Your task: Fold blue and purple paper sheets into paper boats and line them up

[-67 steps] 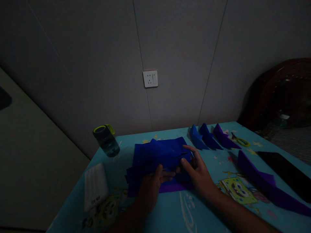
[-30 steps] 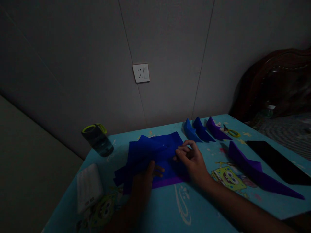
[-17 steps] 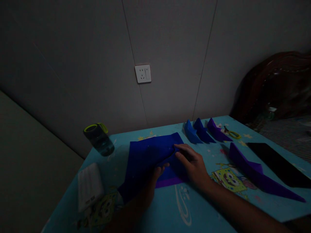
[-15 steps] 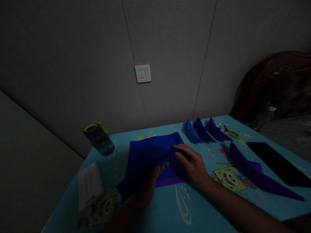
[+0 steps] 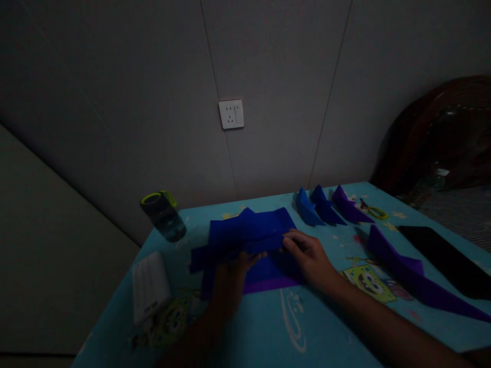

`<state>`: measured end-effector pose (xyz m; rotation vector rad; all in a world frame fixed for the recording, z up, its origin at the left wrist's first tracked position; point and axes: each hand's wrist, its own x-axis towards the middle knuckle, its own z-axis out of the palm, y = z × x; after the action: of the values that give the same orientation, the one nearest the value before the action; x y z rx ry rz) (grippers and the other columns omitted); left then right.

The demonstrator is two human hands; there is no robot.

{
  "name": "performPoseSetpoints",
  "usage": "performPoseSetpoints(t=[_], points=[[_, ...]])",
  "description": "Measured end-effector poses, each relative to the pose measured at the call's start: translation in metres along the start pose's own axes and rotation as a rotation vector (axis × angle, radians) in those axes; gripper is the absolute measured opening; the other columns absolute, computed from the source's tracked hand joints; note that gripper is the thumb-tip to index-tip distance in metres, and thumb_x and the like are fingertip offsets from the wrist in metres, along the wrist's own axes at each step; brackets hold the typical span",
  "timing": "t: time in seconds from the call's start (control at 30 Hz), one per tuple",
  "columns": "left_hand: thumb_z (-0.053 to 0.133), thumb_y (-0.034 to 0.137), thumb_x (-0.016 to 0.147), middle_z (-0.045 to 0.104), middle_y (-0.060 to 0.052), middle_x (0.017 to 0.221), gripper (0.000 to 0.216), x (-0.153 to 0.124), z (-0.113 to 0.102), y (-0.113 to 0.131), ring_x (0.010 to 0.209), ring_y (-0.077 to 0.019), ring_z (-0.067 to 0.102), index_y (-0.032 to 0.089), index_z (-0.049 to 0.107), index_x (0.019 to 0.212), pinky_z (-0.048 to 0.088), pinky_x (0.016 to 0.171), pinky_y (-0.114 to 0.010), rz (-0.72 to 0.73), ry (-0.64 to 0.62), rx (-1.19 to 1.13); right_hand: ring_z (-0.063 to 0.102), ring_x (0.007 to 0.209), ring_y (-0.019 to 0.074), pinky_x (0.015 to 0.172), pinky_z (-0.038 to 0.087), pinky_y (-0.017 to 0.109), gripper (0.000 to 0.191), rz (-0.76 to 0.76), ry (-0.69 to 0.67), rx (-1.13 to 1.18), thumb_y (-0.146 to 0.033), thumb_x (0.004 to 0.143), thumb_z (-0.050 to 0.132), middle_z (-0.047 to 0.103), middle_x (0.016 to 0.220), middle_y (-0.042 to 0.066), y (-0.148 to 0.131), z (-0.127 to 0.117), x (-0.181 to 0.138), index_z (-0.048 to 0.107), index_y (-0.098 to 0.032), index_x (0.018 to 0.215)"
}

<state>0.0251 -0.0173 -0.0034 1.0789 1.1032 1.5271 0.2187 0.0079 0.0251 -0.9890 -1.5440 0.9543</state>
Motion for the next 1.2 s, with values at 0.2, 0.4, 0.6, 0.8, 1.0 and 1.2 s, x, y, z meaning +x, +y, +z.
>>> performPoseSetpoints(t=[0.2,0.4,0.6,0.8,1.0,1.2], points=[[0.069,0.046,0.082,0.066,0.0,0.093,0.061,0.022,-0.014,0.023,0.079,-0.0153,0.068,0.032,0.043,0.135,0.062,0.071,-0.032,0.197,0.208,-0.111,0.06,0.071,0.0189,0.067,0.045,0.029,0.028,0.028,0.094,0.032,-0.047,0.088,0.061,0.064,0.074,0.002,0.0,-0.001,0.002,0.069,-0.021,0.081],[0.074,0.035,0.078,0.063,-0.004,0.104,0.056,0.025,-0.02,0.026,0.077,-0.0132,0.066,0.026,0.042,0.123,0.059,0.068,-0.026,0.337,0.281,0.021,0.06,0.073,0.0193,0.072,0.047,0.03,0.029,-0.013,0.126,0.017,-0.048,0.088,0.06,0.064,0.075,0.002,0.001,0.002,0.0,0.068,-0.021,0.079],[0.071,0.037,0.081,0.065,-0.004,0.111,0.033,0.025,-0.02,0.019,0.077,-0.0127,0.066,0.022,0.059,0.109,0.059,0.074,-0.027,0.303,0.256,0.074,0.061,0.076,0.0201,0.073,0.048,0.03,0.027,0.024,0.111,0.065,-0.047,0.089,0.06,0.067,0.077,0.002,0.003,0.004,-0.002,0.068,-0.022,0.083],[0.074,0.04,0.078,0.068,0.001,0.08,0.061,0.024,-0.02,0.025,0.073,-0.0148,0.068,0.021,0.055,0.133,0.059,0.076,-0.029,0.17,0.257,0.094,0.062,0.078,0.0203,0.074,0.048,0.03,0.026,-0.006,0.139,0.036,-0.046,0.09,0.06,0.068,0.08,0.002,0.005,0.004,-0.002,0.069,-0.022,0.087],[0.076,0.038,0.075,0.071,-0.002,0.1,0.053,0.024,-0.019,0.021,0.084,-0.0139,0.068,0.024,0.061,0.124,0.055,0.076,-0.023,0.127,0.187,-0.029,0.061,0.078,0.0202,0.074,0.047,0.031,0.025,-0.029,0.153,-0.014,-0.044,0.092,0.057,0.066,0.081,0.003,0.009,0.0,-0.002,0.069,-0.022,0.091],[0.081,0.034,0.07,0.07,-0.003,0.097,0.053,0.026,-0.014,0.02,0.084,-0.0151,0.069,0.023,0.061,0.118,0.056,0.072,-0.023,0.053,0.189,-0.148,0.061,0.081,0.0213,0.074,0.048,0.032,0.022,-0.145,0.192,-0.153,-0.04,0.093,0.056,0.066,0.084,0.003,0.012,-0.003,0.0,0.071,-0.024,0.091]])
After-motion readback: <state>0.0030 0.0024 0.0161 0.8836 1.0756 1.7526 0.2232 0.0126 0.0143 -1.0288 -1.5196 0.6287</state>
